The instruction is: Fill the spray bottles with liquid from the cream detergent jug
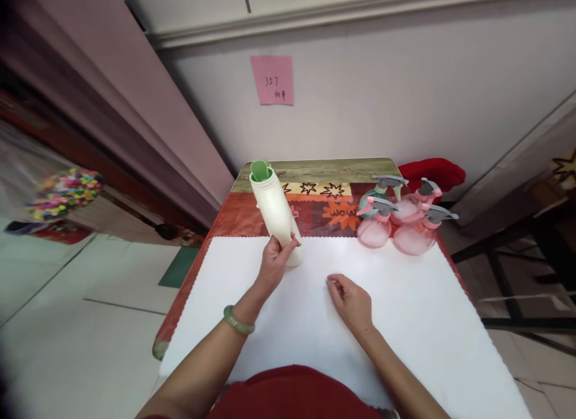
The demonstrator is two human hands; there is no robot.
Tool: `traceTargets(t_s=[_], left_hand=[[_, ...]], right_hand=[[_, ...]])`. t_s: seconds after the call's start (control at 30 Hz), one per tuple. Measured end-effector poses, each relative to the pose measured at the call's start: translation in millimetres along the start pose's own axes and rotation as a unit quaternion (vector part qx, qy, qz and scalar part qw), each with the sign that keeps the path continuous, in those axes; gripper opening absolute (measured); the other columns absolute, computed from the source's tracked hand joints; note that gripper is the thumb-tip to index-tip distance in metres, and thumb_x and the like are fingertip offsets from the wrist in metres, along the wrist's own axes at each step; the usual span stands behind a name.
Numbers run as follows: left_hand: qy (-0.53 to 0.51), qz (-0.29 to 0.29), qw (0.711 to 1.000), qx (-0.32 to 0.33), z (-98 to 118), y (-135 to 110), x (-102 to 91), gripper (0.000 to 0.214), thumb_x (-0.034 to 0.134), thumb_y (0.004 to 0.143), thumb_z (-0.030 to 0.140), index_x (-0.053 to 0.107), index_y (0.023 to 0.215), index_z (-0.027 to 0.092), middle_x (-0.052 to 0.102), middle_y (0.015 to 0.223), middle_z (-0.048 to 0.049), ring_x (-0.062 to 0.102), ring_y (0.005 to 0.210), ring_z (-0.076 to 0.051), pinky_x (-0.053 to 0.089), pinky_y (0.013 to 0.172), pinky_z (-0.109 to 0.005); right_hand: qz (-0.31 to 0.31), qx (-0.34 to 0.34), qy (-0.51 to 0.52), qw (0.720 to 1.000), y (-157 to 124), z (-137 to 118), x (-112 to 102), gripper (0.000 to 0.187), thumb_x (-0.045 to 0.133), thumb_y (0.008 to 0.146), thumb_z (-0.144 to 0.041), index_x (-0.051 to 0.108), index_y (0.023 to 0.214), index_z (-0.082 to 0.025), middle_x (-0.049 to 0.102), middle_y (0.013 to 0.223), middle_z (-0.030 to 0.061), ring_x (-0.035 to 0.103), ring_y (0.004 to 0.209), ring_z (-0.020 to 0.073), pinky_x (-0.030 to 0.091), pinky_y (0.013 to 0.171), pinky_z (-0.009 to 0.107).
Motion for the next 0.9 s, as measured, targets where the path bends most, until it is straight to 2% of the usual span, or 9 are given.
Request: traceTargets(t_s=[0.13,0.2,0.27,0.37,0.47,0.57,0.67,0.77,0.9], left_hand=[[0.083,-0.004,0.996,0.013,0,-3,-19.8,0.046,0.073,0.082,0.047,0.061,0.117,0.020,0.072,0.108,-0.0100,0.068,0.100,-0.023,0.053,0.090,-0.036],[0.149,0.031,0.988,0.007,-4,-14,-47.8,0.053,0.069,0.084,0.050,0.056,0.127,0.020,0.069,0.118,-0.0126,0.066,0.109,-0.024,0.051,0.097,-0.039],[0.234,0.088,0.968,-0.015,-10,-29,-86.8,0.056,0.054,0.093,0.052,0.050,0.138,0.019,0.064,0.130,-0.0178,0.061,0.121,-0.027,0.045,0.105,-0.045],[0.375,0.137,0.915,-0.063,-23,-46,-142.4,0.075,0.053,0.092,0.054,0.033,0.154,0.016,0.033,0.161,-0.0221,0.025,0.151,-0.034,0.019,0.121,-0.055],[0.480,0.138,0.859,-0.116,-44,-50,-174.9,0.084,0.050,0.092,0.059,0.024,0.159,0.017,0.011,0.169,-0.0200,-0.002,0.156,-0.039,-0.002,0.119,-0.065],[0.543,0.111,0.820,-0.143,-65,-44,-182.7,0.086,0.046,0.090,0.066,0.027,0.159,0.018,0.009,0.169,-0.0197,-0.005,0.155,-0.040,-0.007,0.117,-0.066],[0.583,0.080,0.795,-0.149,-77,-37,-181.0,0.088,0.038,0.090,0.073,0.025,0.160,0.021,0.012,0.169,-0.0180,0.000,0.156,-0.039,-0.006,0.118,-0.066],[0.607,0.060,0.778,-0.149,-81,-30,-181.3,0.090,0.033,0.089,0.075,0.021,0.161,0.023,0.011,0.170,-0.0166,0.001,0.156,-0.038,-0.002,0.118,-0.066],[0.621,0.048,0.769,-0.143,-81,-19,-184.0,0.090,0.031,0.089,0.076,0.019,0.161,0.024,0.009,0.170,-0.0155,0.001,0.156,-0.038,-0.001,0.118,-0.066]], right_hand=[[-0.002,-0.005,0.011,1.000,-2,-2,-3,0.034,0.051,0.094,-0.050,0.071,0.105,-0.026,0.074,0.079,-0.0006,0.068,0.067,0.0179,0.049,0.064,0.029],[-0.002,-0.020,0.057,0.998,-7,-3,-10,0.038,0.052,0.094,-0.051,0.068,0.115,-0.023,0.074,0.083,0.0010,0.066,0.064,0.0167,0.051,0.063,0.028],[0.024,-0.030,0.091,0.995,-16,0,-26,0.049,0.053,0.093,-0.052,0.059,0.131,-0.021,0.075,0.094,0.0043,0.066,0.066,0.0167,0.053,0.062,0.028],[0.119,-0.027,0.006,0.992,-30,16,-65,0.059,0.054,0.093,-0.054,0.051,0.141,-0.020,0.073,0.113,0.0103,0.070,0.084,0.0224,0.056,0.068,0.032],[0.169,-0.042,-0.128,0.976,-37,36,-96,0.063,0.050,0.094,-0.059,0.053,0.142,-0.019,0.067,0.130,0.0162,0.065,0.112,0.0327,0.052,0.095,0.045],[0.153,-0.051,-0.224,0.961,-36,59,-107,0.077,0.043,0.094,-0.067,0.042,0.151,-0.016,0.050,0.150,0.0208,0.045,0.138,0.0413,0.035,0.112,0.060],[0.108,-0.009,-0.291,0.951,-36,85,-105,0.084,0.034,0.093,-0.073,0.032,0.157,-0.018,0.033,0.161,0.0211,0.029,0.148,0.0450,0.026,0.113,0.068],[0.075,0.031,-0.313,0.946,-39,101,-98,0.085,0.030,0.093,-0.074,0.031,0.157,-0.018,0.028,0.163,0.0216,0.025,0.149,0.0449,0.022,0.114,0.069],[0.076,0.043,-0.315,0.945,-41,104,-92,0.087,0.027,0.093,-0.075,0.028,0.159,-0.017,0.026,0.164,0.0220,0.022,0.151,0.0435,0.019,0.116,0.067]])
Point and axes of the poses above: each hand's wrist, its own y-axis towards the middle knuckle, its own x-axis out of the palm, z = x × y, the point moved 7 cm from there along y, towards the middle knuckle
